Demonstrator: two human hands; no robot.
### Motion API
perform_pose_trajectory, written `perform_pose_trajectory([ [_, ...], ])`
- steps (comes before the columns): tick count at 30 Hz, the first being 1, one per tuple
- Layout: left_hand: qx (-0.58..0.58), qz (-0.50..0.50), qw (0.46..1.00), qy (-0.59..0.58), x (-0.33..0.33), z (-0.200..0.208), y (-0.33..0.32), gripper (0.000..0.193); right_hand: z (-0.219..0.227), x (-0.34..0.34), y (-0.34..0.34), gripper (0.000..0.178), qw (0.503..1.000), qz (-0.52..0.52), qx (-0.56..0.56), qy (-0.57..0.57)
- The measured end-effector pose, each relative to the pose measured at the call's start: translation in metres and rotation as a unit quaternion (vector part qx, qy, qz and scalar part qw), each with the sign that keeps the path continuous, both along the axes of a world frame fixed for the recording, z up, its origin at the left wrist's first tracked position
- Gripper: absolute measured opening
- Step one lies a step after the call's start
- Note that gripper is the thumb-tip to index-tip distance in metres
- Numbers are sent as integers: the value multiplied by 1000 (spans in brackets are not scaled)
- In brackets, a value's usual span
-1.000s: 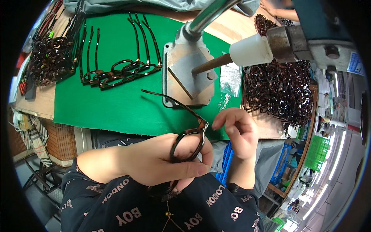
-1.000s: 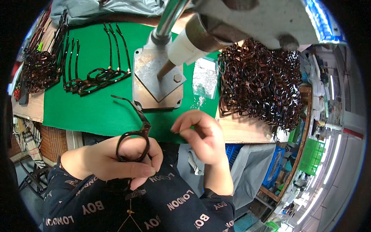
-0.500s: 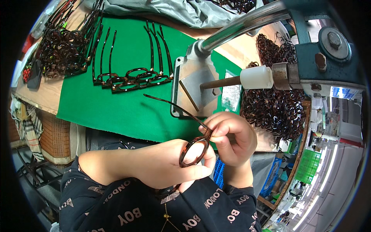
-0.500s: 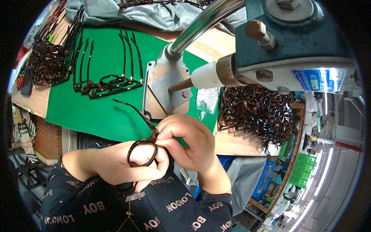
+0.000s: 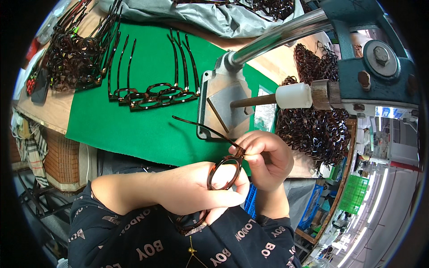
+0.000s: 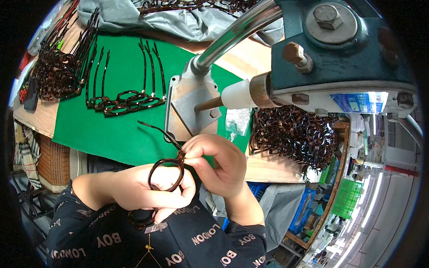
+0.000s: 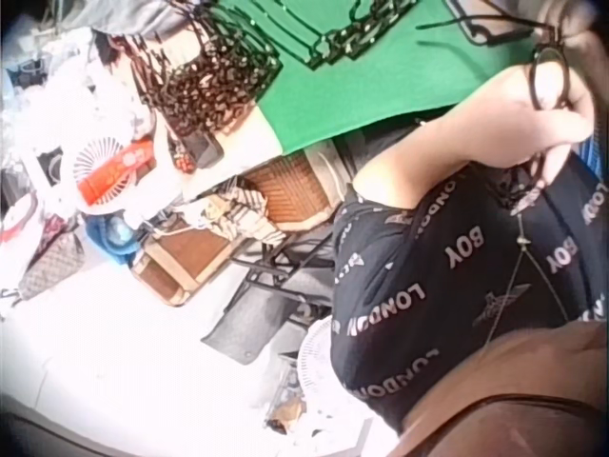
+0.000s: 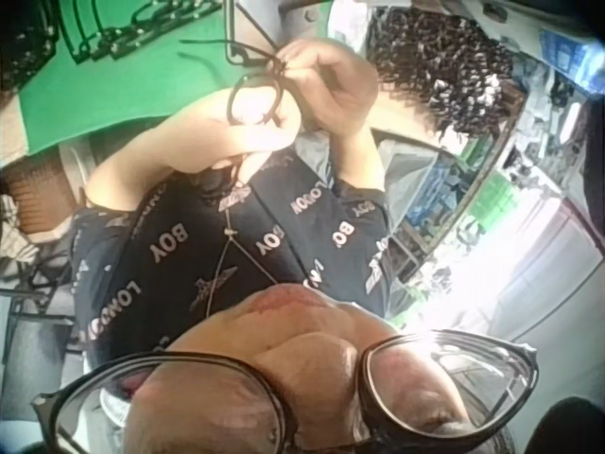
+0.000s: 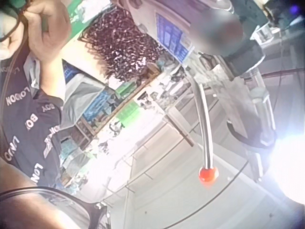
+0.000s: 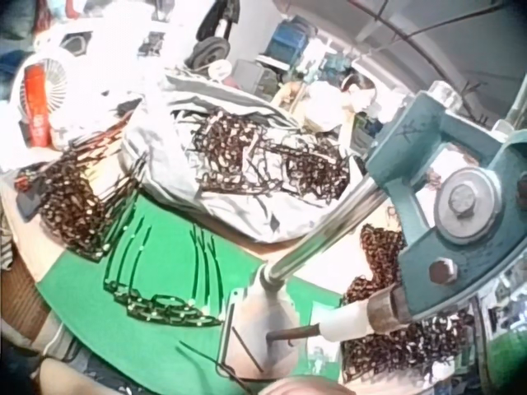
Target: The person repeatedly picks up eyeglass frames and temple arms, aligns them, and uses a heating tool to soften the frame before inserting the temples. They handle multiple frames one at a time, placing finished units on the green mat.
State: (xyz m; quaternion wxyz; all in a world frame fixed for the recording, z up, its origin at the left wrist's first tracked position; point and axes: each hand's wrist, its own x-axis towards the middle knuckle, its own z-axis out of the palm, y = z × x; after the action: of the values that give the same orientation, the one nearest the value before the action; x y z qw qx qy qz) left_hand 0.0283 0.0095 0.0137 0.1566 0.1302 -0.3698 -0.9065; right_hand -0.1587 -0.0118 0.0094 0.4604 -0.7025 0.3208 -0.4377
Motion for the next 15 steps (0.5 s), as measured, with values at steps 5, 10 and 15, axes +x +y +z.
perform_pose_trajectory([
  [5,5,14,1000,7,-3,-1,3,11,3,-1,0,9,1000,4,8,12],
  [10,7,16,1000,17,-6,-4,4,12,2,-3,-3,8,999,21,20,-12],
  [15,3,-6,1000,12,-5,-2,2,13,10,-4,-6,8,999,39,25,3],
])
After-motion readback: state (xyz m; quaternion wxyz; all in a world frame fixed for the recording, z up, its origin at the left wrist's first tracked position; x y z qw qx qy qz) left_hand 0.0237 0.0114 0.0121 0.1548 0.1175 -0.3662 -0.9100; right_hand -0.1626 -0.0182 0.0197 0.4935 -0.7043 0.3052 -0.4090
